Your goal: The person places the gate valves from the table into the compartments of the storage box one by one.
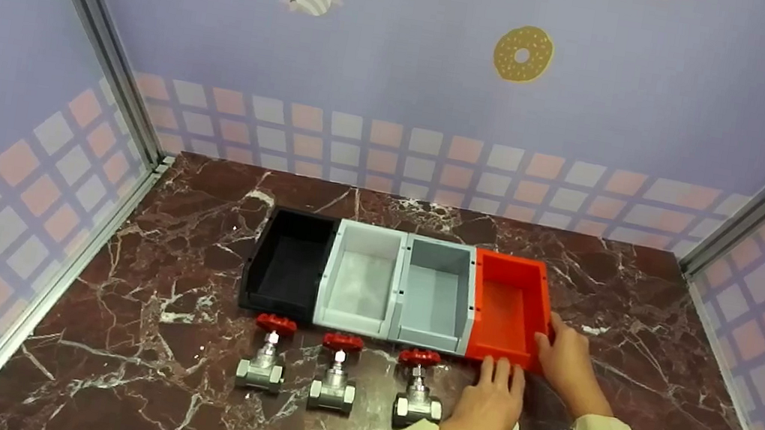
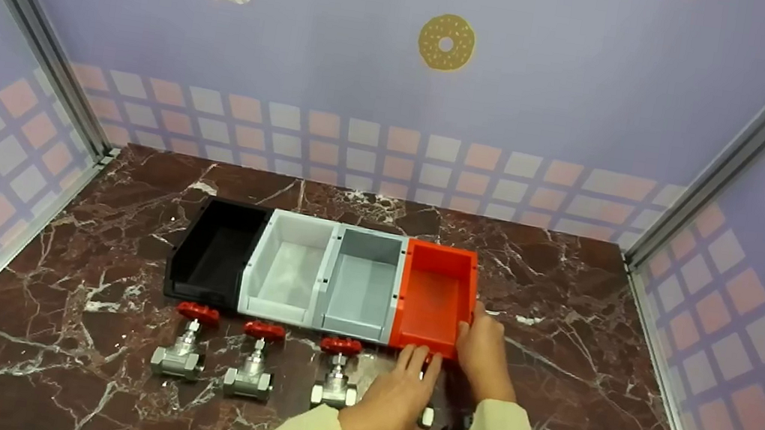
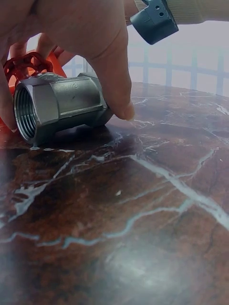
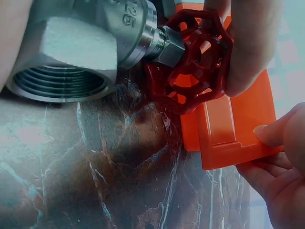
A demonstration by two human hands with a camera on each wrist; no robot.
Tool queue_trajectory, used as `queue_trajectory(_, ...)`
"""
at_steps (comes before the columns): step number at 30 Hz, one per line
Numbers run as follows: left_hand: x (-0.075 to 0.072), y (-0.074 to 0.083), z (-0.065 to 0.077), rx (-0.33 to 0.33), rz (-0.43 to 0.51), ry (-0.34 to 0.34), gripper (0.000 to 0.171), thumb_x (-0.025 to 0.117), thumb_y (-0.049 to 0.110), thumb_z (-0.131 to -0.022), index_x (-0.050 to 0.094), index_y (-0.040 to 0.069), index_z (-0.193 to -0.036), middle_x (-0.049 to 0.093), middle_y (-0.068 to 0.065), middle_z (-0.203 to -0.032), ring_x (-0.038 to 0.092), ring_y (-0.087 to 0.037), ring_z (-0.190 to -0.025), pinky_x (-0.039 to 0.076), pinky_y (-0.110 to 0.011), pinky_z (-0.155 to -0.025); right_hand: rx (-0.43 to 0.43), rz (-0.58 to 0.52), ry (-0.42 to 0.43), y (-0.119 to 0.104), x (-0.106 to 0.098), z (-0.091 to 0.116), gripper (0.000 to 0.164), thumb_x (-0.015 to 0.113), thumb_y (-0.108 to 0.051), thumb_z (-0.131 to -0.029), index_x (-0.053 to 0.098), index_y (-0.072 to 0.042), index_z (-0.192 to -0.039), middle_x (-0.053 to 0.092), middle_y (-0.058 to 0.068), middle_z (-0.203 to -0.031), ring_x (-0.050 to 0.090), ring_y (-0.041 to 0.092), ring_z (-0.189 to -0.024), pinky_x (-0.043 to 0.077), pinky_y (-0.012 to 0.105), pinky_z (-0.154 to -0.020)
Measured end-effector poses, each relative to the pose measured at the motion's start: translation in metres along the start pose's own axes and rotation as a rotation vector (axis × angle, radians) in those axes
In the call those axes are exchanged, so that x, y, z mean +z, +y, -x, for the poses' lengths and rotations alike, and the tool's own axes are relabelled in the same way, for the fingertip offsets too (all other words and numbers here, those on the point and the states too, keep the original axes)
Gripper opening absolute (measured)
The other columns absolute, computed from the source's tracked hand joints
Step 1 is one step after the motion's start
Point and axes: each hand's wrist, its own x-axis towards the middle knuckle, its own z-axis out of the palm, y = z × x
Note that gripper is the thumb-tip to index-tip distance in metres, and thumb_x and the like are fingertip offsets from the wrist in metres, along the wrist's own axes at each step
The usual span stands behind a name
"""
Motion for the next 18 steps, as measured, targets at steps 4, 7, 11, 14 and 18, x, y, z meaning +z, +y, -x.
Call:
queue_trajectory(4, 0.0005, 0.0007, -0.0013, -0.008, 0.002, -0.015, 0.109, 0.086, 0.057, -0.055, 0.042, 0.014, -0.144, 0.045, -0.006, -0.139, 0.045, -0.026, -0.131, 0.057, -0.026, -0.066, 0.006, 0.0, -0.008, -0.0006, -0.0002, 0.0, 0.042, 0.054, -0.003, -0.093, 0.048, 0.009, -0.133, 0.062, 0.035, -0.113, 0.064, 0.044, -0.1, 0.05, 0.056, -0.088)
queue_trajectory(7, 0.0015, 0.0005, -0.0019, -0.007, -0.002, -0.013, 0.106, 0.087, 0.053, -0.056, 0.042, 0.014, -0.144, 0.045, -0.006, -0.139, 0.045, -0.026, -0.131, 0.057, -0.027, -0.065, 0.009, 0.0, -0.01, -0.0009, -0.0003, -0.0001, 0.042, 0.055, -0.003, -0.093, 0.048, 0.009, -0.133, 0.062, 0.035, -0.114, 0.063, 0.044, -0.101, 0.05, 0.056, -0.088)
queue_trajectory(11, 0.0027, 0.0006, -0.0023, -0.006, 0.006, 0.003, 0.105, 0.087, 0.05, -0.056, 0.043, 0.014, -0.143, 0.046, -0.006, -0.138, 0.046, -0.025, -0.13, 0.057, -0.027, -0.065, 0.011, 0.003, -0.01, -0.0016, -0.0007, -0.0002, 0.042, 0.055, -0.003, -0.093, 0.049, 0.009, -0.133, 0.062, 0.035, -0.113, 0.063, 0.044, -0.101, 0.05, 0.056, -0.087)
queue_trajectory(14, 0.0034, 0.0007, -0.0024, -0.009, 0.011, 0.013, 0.105, 0.088, 0.05, -0.054, 0.044, 0.014, -0.142, 0.046, -0.006, -0.136, 0.046, -0.024, -0.128, 0.057, -0.026, -0.065, 0.013, 0.009, -0.013, -0.0018, -0.0007, 0.0, 0.043, 0.055, -0.004, -0.093, 0.048, 0.009, -0.134, 0.062, 0.036, -0.114, 0.063, 0.044, -0.101, 0.05, 0.056, -0.087)
queue_trajectory(18, 0.0038, 0.0003, -0.0023, -0.01, 0.007, 0.021, 0.106, 0.088, 0.051, -0.052, 0.045, 0.015, -0.141, 0.046, -0.005, -0.133, 0.045, -0.023, -0.126, 0.057, -0.025, -0.065, 0.009, 0.007, -0.013, -0.0021, -0.0005, 0.0, 0.043, 0.056, -0.004, -0.094, 0.047, 0.01, -0.134, 0.062, 0.035, -0.113, 0.064, 0.043, -0.099, 0.051, 0.055, -0.086)
